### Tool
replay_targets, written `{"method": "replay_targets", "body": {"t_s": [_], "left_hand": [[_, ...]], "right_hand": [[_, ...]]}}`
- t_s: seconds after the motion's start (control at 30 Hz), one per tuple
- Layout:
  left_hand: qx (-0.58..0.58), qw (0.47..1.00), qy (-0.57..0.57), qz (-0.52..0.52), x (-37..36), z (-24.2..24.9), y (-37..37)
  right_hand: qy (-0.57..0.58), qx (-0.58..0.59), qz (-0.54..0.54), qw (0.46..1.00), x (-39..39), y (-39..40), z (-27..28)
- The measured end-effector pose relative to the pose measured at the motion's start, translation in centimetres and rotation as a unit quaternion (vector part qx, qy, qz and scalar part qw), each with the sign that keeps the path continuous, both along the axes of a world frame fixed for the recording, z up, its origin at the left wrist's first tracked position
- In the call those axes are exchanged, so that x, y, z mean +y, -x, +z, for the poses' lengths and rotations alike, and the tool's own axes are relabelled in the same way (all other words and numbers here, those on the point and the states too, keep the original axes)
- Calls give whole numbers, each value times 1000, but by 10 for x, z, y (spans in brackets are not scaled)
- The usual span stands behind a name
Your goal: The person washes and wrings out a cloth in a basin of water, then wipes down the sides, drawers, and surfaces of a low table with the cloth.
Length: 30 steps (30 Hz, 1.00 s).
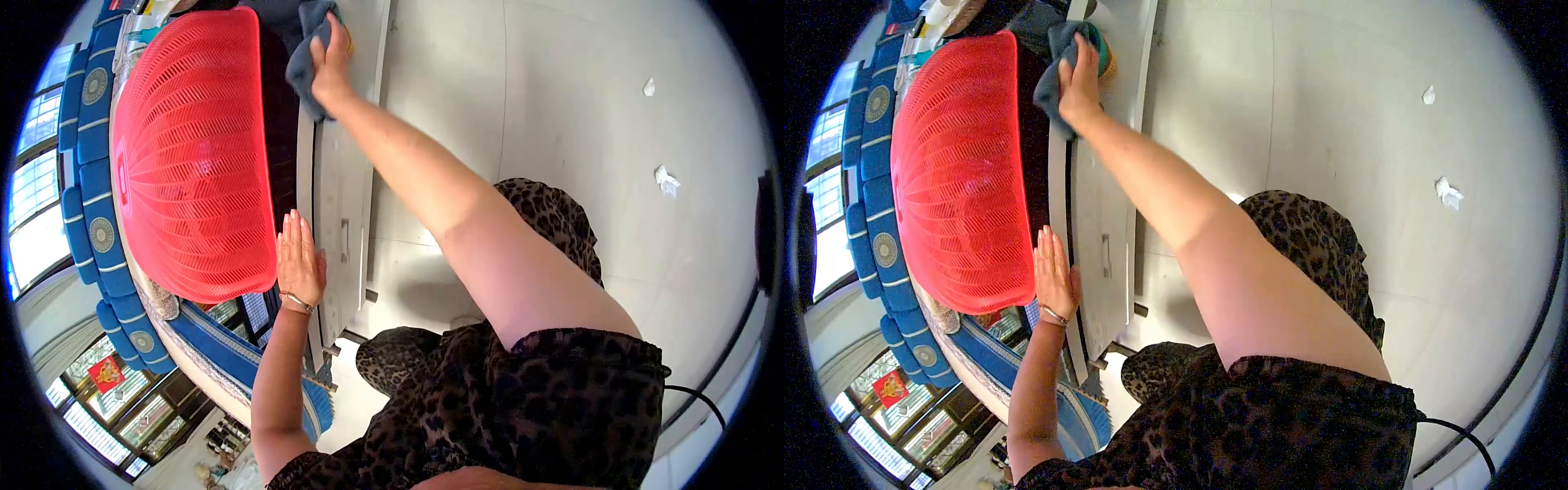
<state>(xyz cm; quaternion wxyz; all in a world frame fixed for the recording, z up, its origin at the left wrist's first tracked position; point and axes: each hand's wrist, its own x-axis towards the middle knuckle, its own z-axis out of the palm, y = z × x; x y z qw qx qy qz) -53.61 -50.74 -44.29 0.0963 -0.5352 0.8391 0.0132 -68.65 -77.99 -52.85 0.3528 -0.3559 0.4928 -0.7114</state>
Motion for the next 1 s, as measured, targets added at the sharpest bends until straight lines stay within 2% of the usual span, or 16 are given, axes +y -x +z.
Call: {"method": "replay_targets", "body": {"t_s": [0.07,0.17,0.2,0.23,0.27,0.33,0.4,0.43,0.47,0.5,0.57,0.7,0.73,0.8,0.87,1.0], "left_hand": [[-2,1000,0,1,0,1,1],[-13,1000,-7,12,0,2,3],[-14,1000,-10,14,1,1,2],[-15,1000,-13,15,1,0,0],[-17,1000,-15,16,1,-1,-2],[-10,1000,-10,8,1,0,-1],[-6,1000,-5,4,1,1,-1],[-6,1000,-2,6,1,2,1],[-5,1000,0,8,1,1,2],[-4,1000,0,11,1,1,3],[-6,1000,-2,14,0,3,3],[1,1000,3,11,0,0,1],[-2,1000,0,11,1,1,1],[-6,1000,-1,11,0,1,1],[-9,1000,-5,10,1,1,-1],[4,1000,-6,11,1,2,1]], "right_hand": [[-80,-95,34,992,-15,13,-19],[-103,-190,-28,976,36,13,-48],[-91,-97,-16,991,74,1,-55],[-87,-23,40,995,122,-13,-52],[-124,28,177,976,162,-39,-61],[-114,115,169,972,229,-85,-69],[-104,72,160,979,208,-87,-85],[-162,32,164,972,185,-81,-88],[-164,-25,152,974,156,-70,-92],[-124,-24,112,986,126,-66,-110],[-129,-25,140,981,92,-43,-114],[-129,7,94,987,154,-65,-90],[-175,9,145,974,184,-75,-86],[-174,47,209,961,239,-82,-77],[-158,88,200,963,230,-80,-89],[-126,64,126,982,142,-51,-92]]}}
